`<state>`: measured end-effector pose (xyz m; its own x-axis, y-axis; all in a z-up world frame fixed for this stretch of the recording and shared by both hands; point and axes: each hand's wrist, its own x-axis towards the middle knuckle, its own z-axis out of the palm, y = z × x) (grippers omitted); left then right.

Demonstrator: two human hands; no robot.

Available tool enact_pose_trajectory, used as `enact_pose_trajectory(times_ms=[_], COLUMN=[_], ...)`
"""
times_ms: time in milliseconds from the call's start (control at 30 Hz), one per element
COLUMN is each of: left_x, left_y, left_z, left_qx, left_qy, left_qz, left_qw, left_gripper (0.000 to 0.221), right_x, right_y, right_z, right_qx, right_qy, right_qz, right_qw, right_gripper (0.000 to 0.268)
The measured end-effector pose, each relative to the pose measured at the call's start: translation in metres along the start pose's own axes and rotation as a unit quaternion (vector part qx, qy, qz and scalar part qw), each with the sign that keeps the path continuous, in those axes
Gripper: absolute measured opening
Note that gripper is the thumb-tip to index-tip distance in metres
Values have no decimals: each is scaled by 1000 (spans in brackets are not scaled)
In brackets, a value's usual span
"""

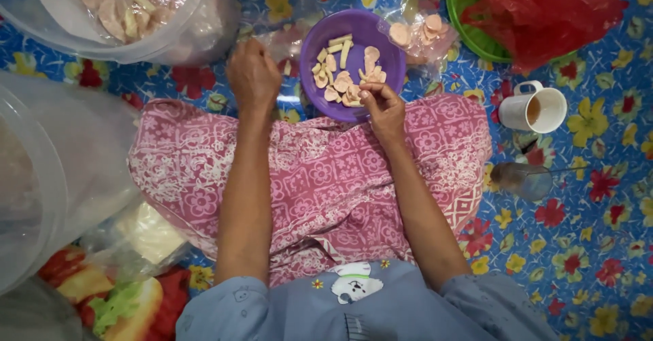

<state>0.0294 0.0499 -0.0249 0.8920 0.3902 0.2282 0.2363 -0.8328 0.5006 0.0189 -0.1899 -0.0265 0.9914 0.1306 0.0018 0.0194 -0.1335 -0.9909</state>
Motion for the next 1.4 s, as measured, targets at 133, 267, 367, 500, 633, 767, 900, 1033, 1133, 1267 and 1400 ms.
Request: enact_pose_trajectory(times_ms=[133,267,367,500,633,767,900,1033,1133,1267,1400], left_x=[3,5,5,4,1,-1,-2,-6,-7,-6,-5], left_y=[1,3,7,10,22,20,20,21,20,17,13], left_z=[-11,-18,-25,-22,-44,-43,-47,-59,-58,-53,-43], left_qx=[-55,-220,-307,-393,-425,-423,-427,-453,-471,-437,-385], left_qy=[33,72,55,4,-71,-72,-75,-105,-127,-103,-66], left_qz=[-8,-17,-20,-16,-17,43,78,80,68,39,67], left_qw=[998,973,950,919,902,902,898,882,870,892,918], left_gripper=[4,6,7,6,8,7,8,11,13,7,5], right_x=[0,-1,-2,-2,0,11,34,45,44,37,28], right_y=[-1,0,-2,-9,-33,-56,-58,-58,-64,-61,-56], right_z=[0,1,1,2,8,18,24,27,31,31,30], right_qx=[-5,-7,-12,-31,-46,-58,-67,-67,-58,-29,-28], right_qy=[-6,-6,-7,-28,-15,-19,-62,-104,-108,-84,-53], right_qz=[7,-5,-5,15,98,83,-32,-89,-61,-43,-6], right_qw=[1000,1000,1000,999,994,995,995,988,991,995,998], right_gripper=[10,9,10,13,17,21,32,36,32,11,3])
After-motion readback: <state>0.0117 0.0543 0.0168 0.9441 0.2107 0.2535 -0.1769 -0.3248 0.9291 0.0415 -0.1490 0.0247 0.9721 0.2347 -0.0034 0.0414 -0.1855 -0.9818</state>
